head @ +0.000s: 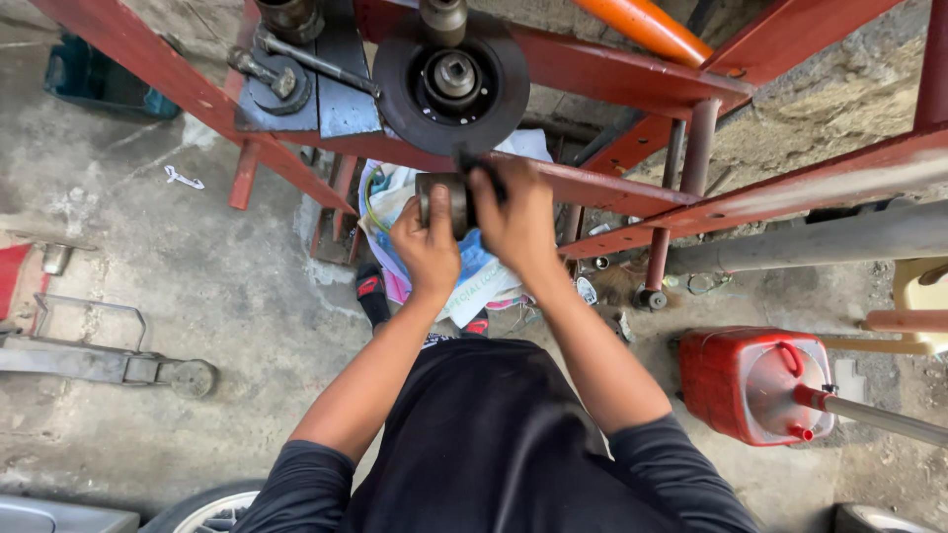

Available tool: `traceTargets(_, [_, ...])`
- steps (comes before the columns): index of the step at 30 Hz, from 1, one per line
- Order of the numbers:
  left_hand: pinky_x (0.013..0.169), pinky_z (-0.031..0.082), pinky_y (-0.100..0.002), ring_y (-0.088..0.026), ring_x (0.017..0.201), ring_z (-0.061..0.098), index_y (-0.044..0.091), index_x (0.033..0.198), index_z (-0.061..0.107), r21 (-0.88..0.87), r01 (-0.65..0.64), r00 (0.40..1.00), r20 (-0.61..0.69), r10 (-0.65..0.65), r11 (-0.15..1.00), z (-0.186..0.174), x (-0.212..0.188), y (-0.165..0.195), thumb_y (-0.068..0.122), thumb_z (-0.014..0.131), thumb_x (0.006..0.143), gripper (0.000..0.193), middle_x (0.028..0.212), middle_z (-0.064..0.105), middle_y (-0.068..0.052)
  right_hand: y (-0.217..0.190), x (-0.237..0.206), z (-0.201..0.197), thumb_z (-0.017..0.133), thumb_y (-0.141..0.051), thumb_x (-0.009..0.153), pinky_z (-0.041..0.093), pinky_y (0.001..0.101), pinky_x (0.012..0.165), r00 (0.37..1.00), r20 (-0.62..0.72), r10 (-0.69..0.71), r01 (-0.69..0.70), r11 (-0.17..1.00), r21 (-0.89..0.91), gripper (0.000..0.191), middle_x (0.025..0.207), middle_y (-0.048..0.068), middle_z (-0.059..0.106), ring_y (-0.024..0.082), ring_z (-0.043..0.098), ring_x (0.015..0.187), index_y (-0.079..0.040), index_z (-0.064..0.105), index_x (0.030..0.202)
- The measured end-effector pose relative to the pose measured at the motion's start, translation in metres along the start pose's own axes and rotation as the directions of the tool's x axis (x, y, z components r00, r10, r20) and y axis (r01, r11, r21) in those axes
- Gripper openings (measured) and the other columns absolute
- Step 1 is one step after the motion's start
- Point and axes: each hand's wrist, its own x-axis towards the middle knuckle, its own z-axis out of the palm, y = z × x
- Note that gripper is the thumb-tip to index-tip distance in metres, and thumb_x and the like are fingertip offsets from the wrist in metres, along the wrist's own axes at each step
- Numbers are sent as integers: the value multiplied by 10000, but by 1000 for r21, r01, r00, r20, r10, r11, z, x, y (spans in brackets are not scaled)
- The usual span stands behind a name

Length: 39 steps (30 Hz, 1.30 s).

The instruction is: The person wipes a cylindrical metal automotive component with a cloth, turning it to clean different sides. They set it on a red work stand, pick up and reposition sockets and a metal rod, then wipe a round disc-shaped part with the cloth.

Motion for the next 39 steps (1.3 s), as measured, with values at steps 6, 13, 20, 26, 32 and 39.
traceTargets(6, [729,523,-363,-202,775,639,1,909,696,-541,517,805,45,-592,663,-3,17,6,306,609,1060,352,861,693,-115,20,-73,40,722,-97,934,576,436,805,948,-158,-278,281,960,-2,380,1080,153,617,355,670,939,-9,656,1298])
traceTargets(13, [897,575,-389,-237,949,721,60,1081,681,-628,778,506,625,-595,1,-12,10,5,374,550,1001,349,1042,740,-78,128,-85,50,776,-65,882,504,436,745,715,-235,-659,693,712,111,448,1102,155,556,321,620,902,-102,549,1266])
traceTargets(20, [913,578,-415,-240,957,721,37,1087,687,-465,885,402,786,-470,-21,-33,13,13,341,587,1015,328,1022,746,-99,90,-18,-8,661,-33,1002,561,449,898,980,-6,-198,197,971,135,335,1143,213,683,376,697,1038,17,609,1329])
traceTargets(26, [824,586,-365,-208,869,727,-5,1039,699,-608,751,617,507,-602,258,-26,10,23,286,630,969,307,973,748,-99,-12,-19,-43,636,-85,1021,545,385,981,990,-36,-136,140,980,140,282,1190,206,693,333,704,1093,30,636,1279])
traceTargets(32, [666,486,-311,-136,714,578,-28,860,699,-468,309,932,-27,-363,828,-5,-1,29,240,665,1042,325,794,662,-52,-44,-44,-11,555,-135,1098,515,358,961,983,-149,103,-68,973,222,274,1140,167,670,291,664,1043,40,631,1295])
traceTargets(39, [646,398,-433,-342,668,528,17,710,519,126,-494,870,80,487,861,-13,8,18,189,714,988,381,729,543,-121,-15,-50,0,544,-206,1108,506,323,792,872,72,485,-462,765,449,293,962,109,672,148,552,887,61,631,1190])
